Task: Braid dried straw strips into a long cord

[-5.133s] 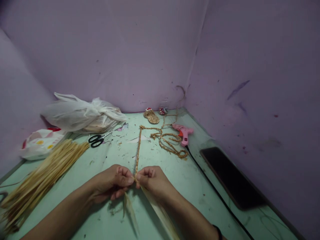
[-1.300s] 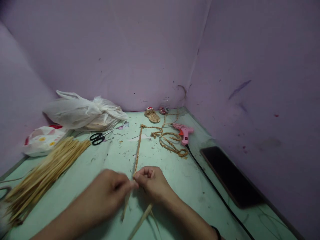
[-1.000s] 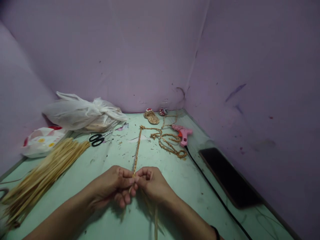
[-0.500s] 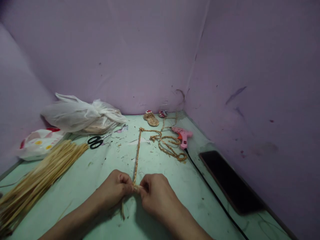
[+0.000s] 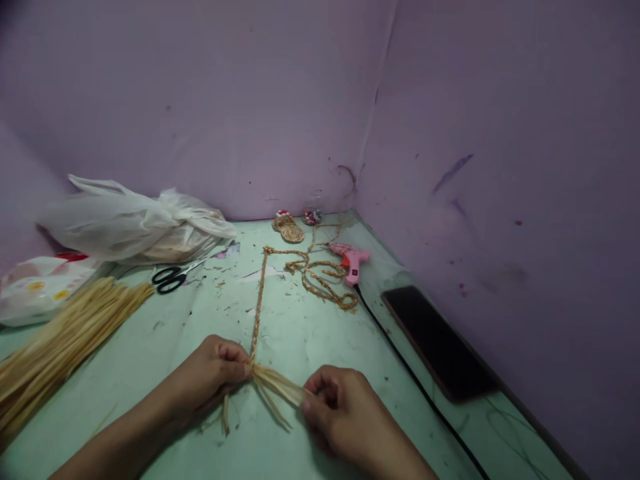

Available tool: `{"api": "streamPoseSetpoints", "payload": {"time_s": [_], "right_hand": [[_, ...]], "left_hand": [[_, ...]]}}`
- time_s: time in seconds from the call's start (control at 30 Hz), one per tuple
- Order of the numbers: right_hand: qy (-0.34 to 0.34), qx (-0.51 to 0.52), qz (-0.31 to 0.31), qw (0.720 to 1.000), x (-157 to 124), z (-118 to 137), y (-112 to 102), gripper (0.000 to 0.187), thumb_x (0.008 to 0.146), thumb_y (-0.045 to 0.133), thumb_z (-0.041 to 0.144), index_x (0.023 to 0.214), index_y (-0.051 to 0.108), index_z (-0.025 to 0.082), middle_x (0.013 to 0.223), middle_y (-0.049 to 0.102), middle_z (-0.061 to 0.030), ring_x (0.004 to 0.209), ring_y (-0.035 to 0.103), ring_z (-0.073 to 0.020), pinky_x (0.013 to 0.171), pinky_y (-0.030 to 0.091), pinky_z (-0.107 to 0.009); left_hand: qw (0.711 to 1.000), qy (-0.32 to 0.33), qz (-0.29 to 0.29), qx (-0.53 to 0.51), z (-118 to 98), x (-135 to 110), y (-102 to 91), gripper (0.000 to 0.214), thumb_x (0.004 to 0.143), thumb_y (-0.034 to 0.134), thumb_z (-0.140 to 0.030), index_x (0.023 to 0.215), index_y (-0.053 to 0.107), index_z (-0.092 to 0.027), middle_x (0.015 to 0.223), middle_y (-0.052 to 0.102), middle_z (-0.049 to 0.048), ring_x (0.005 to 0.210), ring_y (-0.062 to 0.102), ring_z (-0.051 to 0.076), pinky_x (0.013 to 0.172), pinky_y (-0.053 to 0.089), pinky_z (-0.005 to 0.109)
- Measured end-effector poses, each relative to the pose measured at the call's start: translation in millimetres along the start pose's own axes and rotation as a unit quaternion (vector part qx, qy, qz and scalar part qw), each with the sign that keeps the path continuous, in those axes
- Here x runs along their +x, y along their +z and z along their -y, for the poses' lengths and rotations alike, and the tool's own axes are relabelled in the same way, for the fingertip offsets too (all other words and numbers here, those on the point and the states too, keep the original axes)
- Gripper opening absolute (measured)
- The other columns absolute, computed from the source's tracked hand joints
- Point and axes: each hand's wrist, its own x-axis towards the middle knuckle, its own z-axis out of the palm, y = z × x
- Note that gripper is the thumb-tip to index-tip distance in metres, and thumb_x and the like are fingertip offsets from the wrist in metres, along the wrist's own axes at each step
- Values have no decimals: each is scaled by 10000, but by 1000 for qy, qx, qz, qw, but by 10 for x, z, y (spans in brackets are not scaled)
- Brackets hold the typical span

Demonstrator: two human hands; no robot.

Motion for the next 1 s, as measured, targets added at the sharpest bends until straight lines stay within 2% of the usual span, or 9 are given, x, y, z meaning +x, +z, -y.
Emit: {"api": "streamPoseSetpoints", "payload": {"time_s": [0.1, 0.3, 0.63, 1.0], "right_hand": [[16, 40, -30, 999, -72, -60, -8, 242, 627, 573, 379, 624, 467, 161, 466, 468, 44, 358, 394, -57, 370, 296, -182], [-20, 40, -75, 996, -137, -153, 31, 242, 648, 561, 357, 560, 465, 153, 452, 445, 41, 390, 387, -55, 388, 274, -178], [-23, 14, -32, 999, -146, -162, -9, 211, 691, 533, 320, 584, 470, 149, 453, 437, 39, 398, 373, -56, 403, 274, -184], [-23, -3, -16, 1000, -156, -131, -13, 221, 699, 521, 335, 587, 467, 154, 474, 457, 28, 396, 388, -56, 400, 277, -181]], "left_hand": [[1000, -11, 3, 23, -23, 1, 10, 119, 501, 490, -173, 395, 451, -137, 303, 310, -64, 317, 199, 23, 381, 99, 198], [999, -13, 3, 42, -9, 6, 26, 122, 510, 496, -179, 400, 459, -140, 298, 278, -72, 317, 186, 26, 380, 94, 202], [999, -15, 3, 47, -11, 6, 30, 110, 518, 487, -184, 421, 470, -136, 309, 301, -68, 308, 197, 24, 377, 97, 199], [999, -19, 9, 48, -32, -8, 26, 125, 524, 495, -201, 422, 458, -138, 318, 326, -61, 313, 203, 22, 374, 99, 197]]}}
